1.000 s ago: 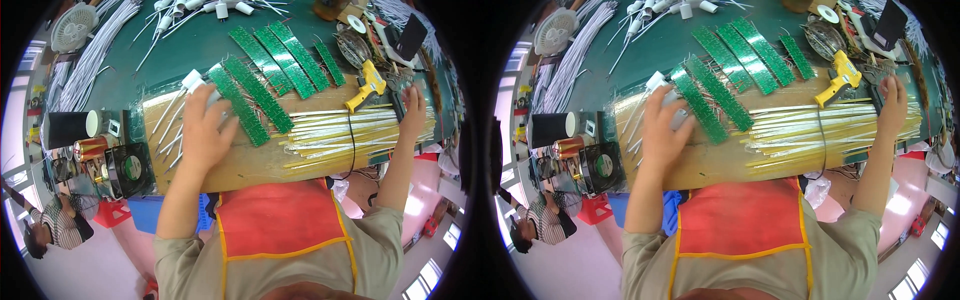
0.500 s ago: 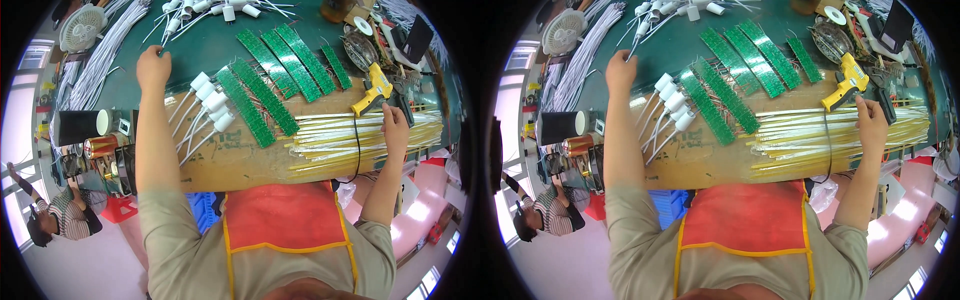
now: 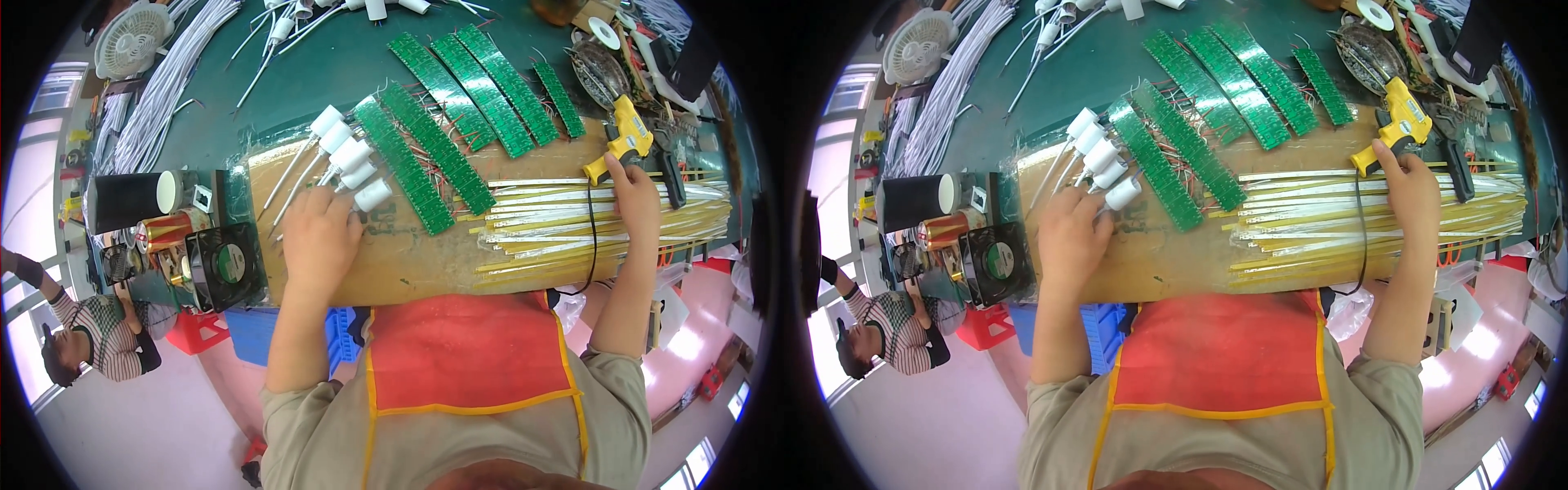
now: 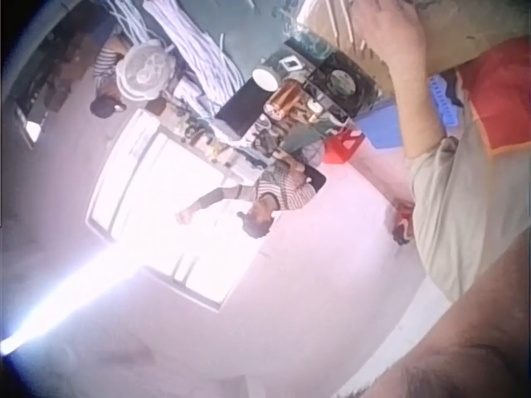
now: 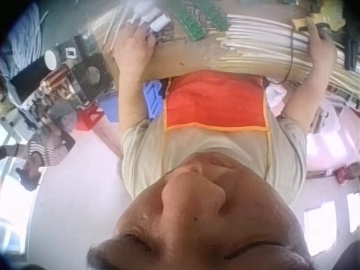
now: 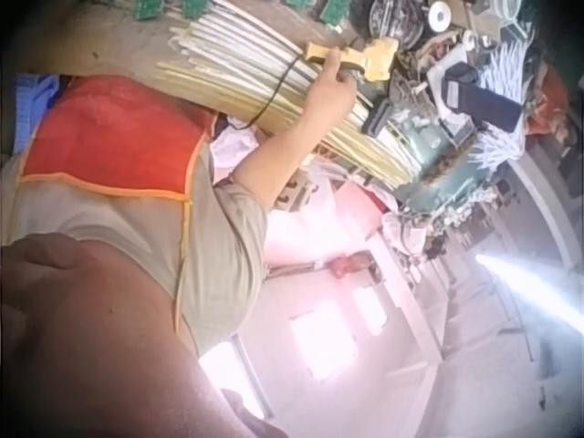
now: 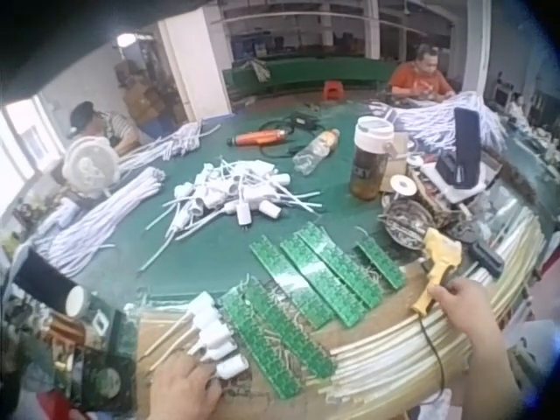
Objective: The person arranges green circuit boards on a table and attaches white wire connectors to them one by one using a handheld soldering tool.
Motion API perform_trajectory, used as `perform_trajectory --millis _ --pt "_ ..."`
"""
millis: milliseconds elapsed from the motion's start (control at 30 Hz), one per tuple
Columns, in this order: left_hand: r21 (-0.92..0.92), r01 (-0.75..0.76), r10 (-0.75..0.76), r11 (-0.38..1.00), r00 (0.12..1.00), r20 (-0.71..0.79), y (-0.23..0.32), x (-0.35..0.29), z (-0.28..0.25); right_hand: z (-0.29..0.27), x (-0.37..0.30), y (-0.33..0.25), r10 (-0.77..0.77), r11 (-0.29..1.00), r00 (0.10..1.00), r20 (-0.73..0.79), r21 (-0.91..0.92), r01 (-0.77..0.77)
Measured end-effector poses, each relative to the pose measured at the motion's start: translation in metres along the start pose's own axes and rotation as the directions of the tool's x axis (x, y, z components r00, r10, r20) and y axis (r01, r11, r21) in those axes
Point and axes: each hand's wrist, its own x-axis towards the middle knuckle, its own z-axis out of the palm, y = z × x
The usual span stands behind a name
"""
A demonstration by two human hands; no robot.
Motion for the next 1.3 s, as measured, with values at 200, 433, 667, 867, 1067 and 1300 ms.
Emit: perform_trajectory --millis 200,433,667,867,1067,1300 --pt "0.196 -0.212 0.244 0.958 0.957 -0.157 0.019 0.051 -0.028 0.002 0.005 -0.005 0.009 1.0 1.0 -0.008 -0.027 -0.009" --pt "-0.03 -0.295 0.277 0.955 0.923 -0.265 -0.036 0.136 0.011 0.007 0.022 0.004 -0.076 0.996 0.994 -0.083 -0.061 0.071" --pt "-0.245 0.413 -0.479 0.877 0.793 -0.376 -0.128 0.199 0.023 0.011 0.021 0.006 0.025 0.964 0.999 -0.04 0.265 -0.014" --pt "0.041 0.329 -0.324 0.943 0.941 -0.103 -0.143 0.213 0.059 0.014 0.018 0.005 0.084 0.883 0.996 -0.019 0.465 -0.066" --pt "0.139 0.334 -0.333 0.932 0.942 -0.033 -0.136 0.225 0.058 0.013 0.017 0.013 0.066 0.78 0.998 -0.013 0.624 -0.044" --pt "0.333 0.009 -0.03 0.943 0.998 0.057 -0.118 0.218 0.02 0.013 0.0 0.019 0.005 0.568 0.993 -0.117 0.818 0.094"
